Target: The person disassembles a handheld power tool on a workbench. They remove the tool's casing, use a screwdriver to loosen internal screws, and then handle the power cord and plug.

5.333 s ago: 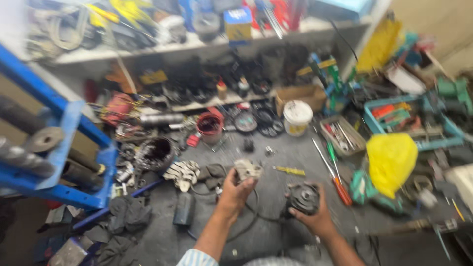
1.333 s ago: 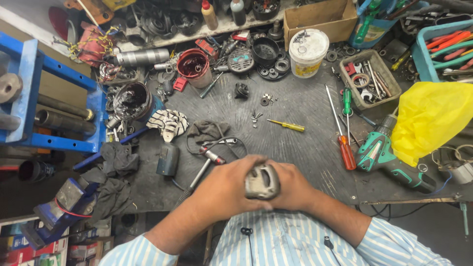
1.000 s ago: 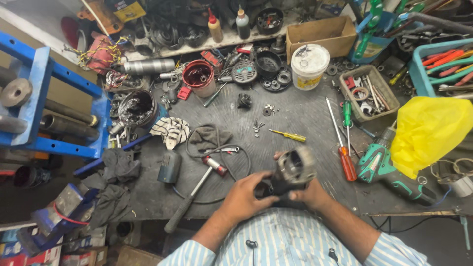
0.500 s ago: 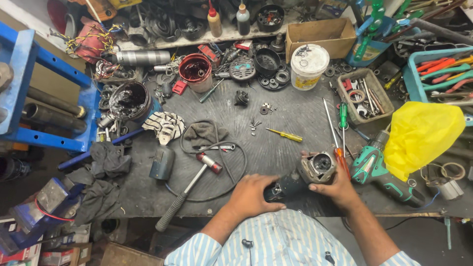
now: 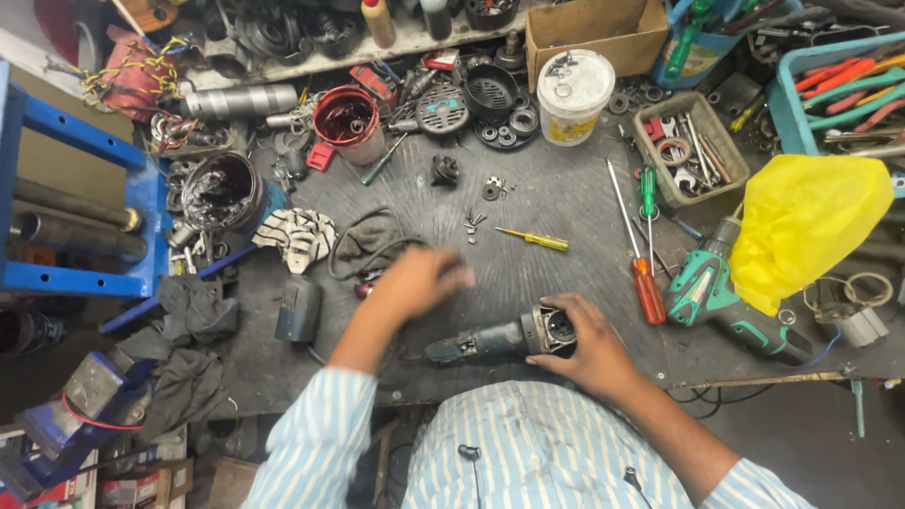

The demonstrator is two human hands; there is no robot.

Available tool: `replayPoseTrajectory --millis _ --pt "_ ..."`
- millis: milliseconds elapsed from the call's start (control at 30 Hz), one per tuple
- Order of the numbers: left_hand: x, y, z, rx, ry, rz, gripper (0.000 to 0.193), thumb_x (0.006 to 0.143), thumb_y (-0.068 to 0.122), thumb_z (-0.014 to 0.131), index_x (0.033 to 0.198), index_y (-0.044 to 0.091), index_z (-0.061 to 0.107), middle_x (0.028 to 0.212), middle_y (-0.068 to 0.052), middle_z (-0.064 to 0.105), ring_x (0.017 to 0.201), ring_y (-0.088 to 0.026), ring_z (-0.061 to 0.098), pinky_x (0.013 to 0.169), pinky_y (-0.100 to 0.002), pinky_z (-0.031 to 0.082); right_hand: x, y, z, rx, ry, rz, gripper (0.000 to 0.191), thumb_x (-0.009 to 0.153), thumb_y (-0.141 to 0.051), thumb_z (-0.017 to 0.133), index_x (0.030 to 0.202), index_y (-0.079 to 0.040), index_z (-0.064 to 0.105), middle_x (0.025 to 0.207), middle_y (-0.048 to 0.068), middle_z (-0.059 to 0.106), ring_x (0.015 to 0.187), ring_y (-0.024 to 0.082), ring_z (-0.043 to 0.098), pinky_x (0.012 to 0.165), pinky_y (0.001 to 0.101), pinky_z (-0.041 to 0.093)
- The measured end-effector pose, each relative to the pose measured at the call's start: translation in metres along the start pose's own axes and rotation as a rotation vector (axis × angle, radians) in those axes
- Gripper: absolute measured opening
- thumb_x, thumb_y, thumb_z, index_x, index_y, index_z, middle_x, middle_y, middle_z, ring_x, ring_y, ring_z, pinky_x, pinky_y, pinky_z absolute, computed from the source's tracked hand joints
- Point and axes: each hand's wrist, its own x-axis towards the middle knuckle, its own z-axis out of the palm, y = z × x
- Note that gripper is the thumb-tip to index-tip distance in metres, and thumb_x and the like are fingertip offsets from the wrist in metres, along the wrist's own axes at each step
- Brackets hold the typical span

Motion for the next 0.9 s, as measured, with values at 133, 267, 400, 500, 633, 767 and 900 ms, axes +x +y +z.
replayPoseTrajectory --millis 133,267,400,500,633,767,900 --pt "0.060 0.000 0.004 0.054 0.507 0.017 0.022 0.089 0.021 0.069 0.105 0.005 0.072 0.100 -0.021 0.072 0.094 -0.043 0.068 0.081 -0.053 0.053 0.006 -0.011 0.004 -0.053 0.070 -0.107 0.084 0.054 -0.033 0.097 0.124 -0.008 0.059 0.122 0.012 0.063 0.118 0.036 0.058 0.103 0.0465 0.043" --pt "0.081 0.005 0.015 0.217 0.488 -0.144 0.016 0.085 0.022 0.071 0.089 0.006 0.074 0.096 -0.020 0.071 0.091 -0.041 0.069 0.079 -0.052 0.054 0.006 -0.019 0.000 -0.061 0.064 -0.099 0.083 0.053 -0.035 0.097 0.122 -0.008 0.060 0.122 0.012 0.063 0.118 0.035 0.058 0.103 0.0468 0.042" --pt "0.084 0.010 0.023 0.348 0.425 -0.230 0.010 0.091 0.011 0.064 0.089 0.007 0.073 0.095 -0.019 0.072 0.091 -0.040 0.071 0.078 -0.051 0.056 0.002 -0.027 -0.008 -0.108 -0.029 -0.030 0.084 0.053 -0.035 0.097 0.127 -0.013 0.062 0.121 0.011 0.062 0.119 0.036 0.056 0.104 0.0470 0.042" --pt "0.082 0.010 0.022 0.301 0.454 -0.249 0.010 0.086 0.014 0.067 0.088 0.005 0.071 0.092 -0.020 0.071 0.087 -0.041 0.070 0.076 -0.052 0.055 0.006 -0.027 -0.012 -0.165 -0.105 -0.106 0.082 0.053 -0.034 0.098 0.126 -0.017 0.066 0.126 0.010 0.060 0.121 0.037 0.055 0.103 0.0475 0.042" --pt "0.060 0.008 0.017 -0.007 0.603 -0.061 0.021 0.082 0.021 0.072 0.086 0.001 0.066 0.087 -0.020 0.072 0.085 -0.043 0.069 0.072 -0.052 0.052 0.013 -0.020 -0.012 -0.001 -0.157 -0.204 0.076 0.060 -0.033 0.094 0.126 -0.013 0.063 0.138 0.008 0.062 0.125 0.031 0.061 0.103 0.0417 0.050" --pt "0.005 0.027 0.035 -0.366 0.432 -0.087 0.023 0.098 0.029 0.061 0.105 0.007 0.058 0.084 -0.019 0.072 0.080 -0.039 0.073 0.073 -0.050 0.055 0.010 -0.017 -0.008 -0.043 -0.115 -0.185 0.078 0.059 -0.035 0.097 0.127 -0.012 0.066 0.126 0.010 0.069 0.117 0.030 0.067 0.100 0.0397 0.053" --pt "-0.046 0.053 0.085 -0.151 0.238 -0.046 0.020 0.099 0.027 0.062 0.109 0.010 0.057 0.087 -0.021 0.072 0.084 -0.045 0.068 0.071 -0.057 0.051 -0.010 -0.022 0.002 -0.032 -0.061 -0.077 0.080 0.056 -0.035 0.098 0.125 -0.009 0.066 0.124 0.012 0.070 0.113 0.030 0.069 0.097 0.0389 0.055"
